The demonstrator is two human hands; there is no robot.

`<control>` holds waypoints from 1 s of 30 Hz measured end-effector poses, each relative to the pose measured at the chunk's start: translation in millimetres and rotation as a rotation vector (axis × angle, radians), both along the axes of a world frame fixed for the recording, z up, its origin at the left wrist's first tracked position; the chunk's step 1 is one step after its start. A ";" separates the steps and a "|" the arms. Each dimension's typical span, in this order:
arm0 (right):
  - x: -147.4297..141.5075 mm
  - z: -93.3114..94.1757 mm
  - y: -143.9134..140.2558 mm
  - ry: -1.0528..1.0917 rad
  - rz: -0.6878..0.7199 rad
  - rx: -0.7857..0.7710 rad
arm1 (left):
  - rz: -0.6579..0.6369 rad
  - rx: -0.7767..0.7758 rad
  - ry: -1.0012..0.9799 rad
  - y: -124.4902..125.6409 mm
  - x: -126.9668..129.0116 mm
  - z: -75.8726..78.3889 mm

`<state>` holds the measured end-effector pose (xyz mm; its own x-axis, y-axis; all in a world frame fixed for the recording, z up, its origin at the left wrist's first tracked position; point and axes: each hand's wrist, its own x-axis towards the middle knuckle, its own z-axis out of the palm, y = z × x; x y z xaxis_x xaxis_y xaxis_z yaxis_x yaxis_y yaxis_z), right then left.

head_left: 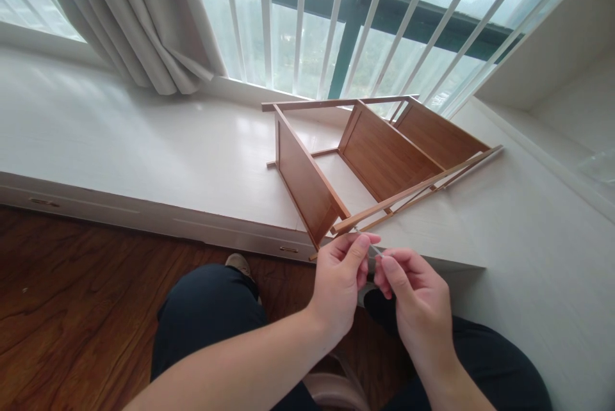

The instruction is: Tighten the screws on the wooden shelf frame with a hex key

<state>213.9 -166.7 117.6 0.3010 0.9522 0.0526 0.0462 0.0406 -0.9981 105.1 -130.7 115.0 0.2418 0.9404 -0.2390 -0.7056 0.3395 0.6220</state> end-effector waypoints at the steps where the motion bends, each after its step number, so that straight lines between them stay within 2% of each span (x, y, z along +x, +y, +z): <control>1: 1.5 -1.0 -1.2 -0.074 -0.011 0.022 | -0.003 0.005 0.005 0.5 -0.2 -0.5; 5: 4.4 -0.6 -3.8 -0.266 -0.038 0.075 | -0.012 0.007 0.004 1.4 0.1 -1.1; 11: 5.4 -0.1 -4.5 -0.368 -0.057 0.129 | -0.013 0.014 -0.002 1.9 -0.3 -1.2; 30: 3.8 -2.4 -5.3 -0.309 -0.040 0.144 | -0.007 0.052 -0.041 2.2 1.0 -1.7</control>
